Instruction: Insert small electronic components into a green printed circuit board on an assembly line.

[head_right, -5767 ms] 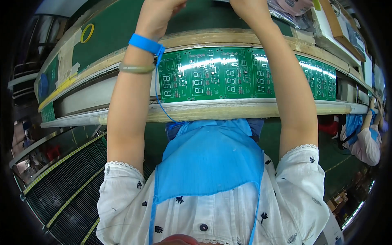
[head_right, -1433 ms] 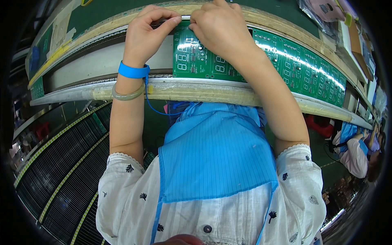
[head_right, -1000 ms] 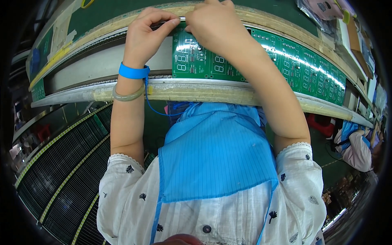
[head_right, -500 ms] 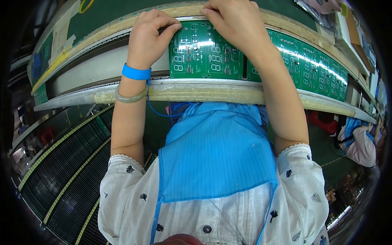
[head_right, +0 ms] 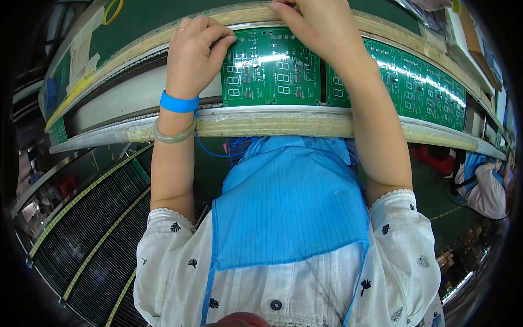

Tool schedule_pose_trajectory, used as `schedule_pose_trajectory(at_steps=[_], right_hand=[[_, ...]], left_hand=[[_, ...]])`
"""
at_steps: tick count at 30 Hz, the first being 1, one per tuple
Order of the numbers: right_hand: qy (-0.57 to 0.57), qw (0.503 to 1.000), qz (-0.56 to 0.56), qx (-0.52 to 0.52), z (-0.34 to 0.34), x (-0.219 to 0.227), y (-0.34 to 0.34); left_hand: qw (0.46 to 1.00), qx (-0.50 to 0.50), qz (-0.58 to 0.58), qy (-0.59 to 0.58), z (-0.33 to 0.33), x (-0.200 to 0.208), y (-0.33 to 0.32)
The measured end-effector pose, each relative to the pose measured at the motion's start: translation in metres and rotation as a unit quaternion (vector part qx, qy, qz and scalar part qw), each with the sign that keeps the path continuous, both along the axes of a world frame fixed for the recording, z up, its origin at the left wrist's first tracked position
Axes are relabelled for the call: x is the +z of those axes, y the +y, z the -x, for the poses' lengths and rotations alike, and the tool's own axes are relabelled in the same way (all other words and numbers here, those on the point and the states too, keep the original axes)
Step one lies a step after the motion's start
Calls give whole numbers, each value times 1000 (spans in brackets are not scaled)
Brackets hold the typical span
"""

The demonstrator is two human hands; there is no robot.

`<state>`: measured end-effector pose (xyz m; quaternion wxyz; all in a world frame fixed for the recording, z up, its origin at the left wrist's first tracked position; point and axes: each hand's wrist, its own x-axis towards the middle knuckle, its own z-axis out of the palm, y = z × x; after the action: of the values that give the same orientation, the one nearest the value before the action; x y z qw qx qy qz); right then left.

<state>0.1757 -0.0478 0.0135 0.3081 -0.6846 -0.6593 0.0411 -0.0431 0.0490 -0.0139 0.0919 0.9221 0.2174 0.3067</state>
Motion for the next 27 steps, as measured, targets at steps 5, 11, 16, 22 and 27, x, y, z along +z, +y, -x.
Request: schedule_pose_trajectory(at_steps=[5,11,16,22,27], right_hand=[[-8,999,8,-43,-5,19,0],[27,996,22,-80,-14,29,-2],[62,993,40,-95,-16,32,-3],[46,995,14,-88,-21,26,-3],[52,994,3,-92,-23,27,-5]], left_hand=[[1000,-6,-9,9,1,-2,1],[999,-4,47,-10,1,-6,4],[999,2,38,6,0,-4,1],[1000,6,30,3,-1,-6,1],[1000,10,-3,11,-4,-3,-1]])
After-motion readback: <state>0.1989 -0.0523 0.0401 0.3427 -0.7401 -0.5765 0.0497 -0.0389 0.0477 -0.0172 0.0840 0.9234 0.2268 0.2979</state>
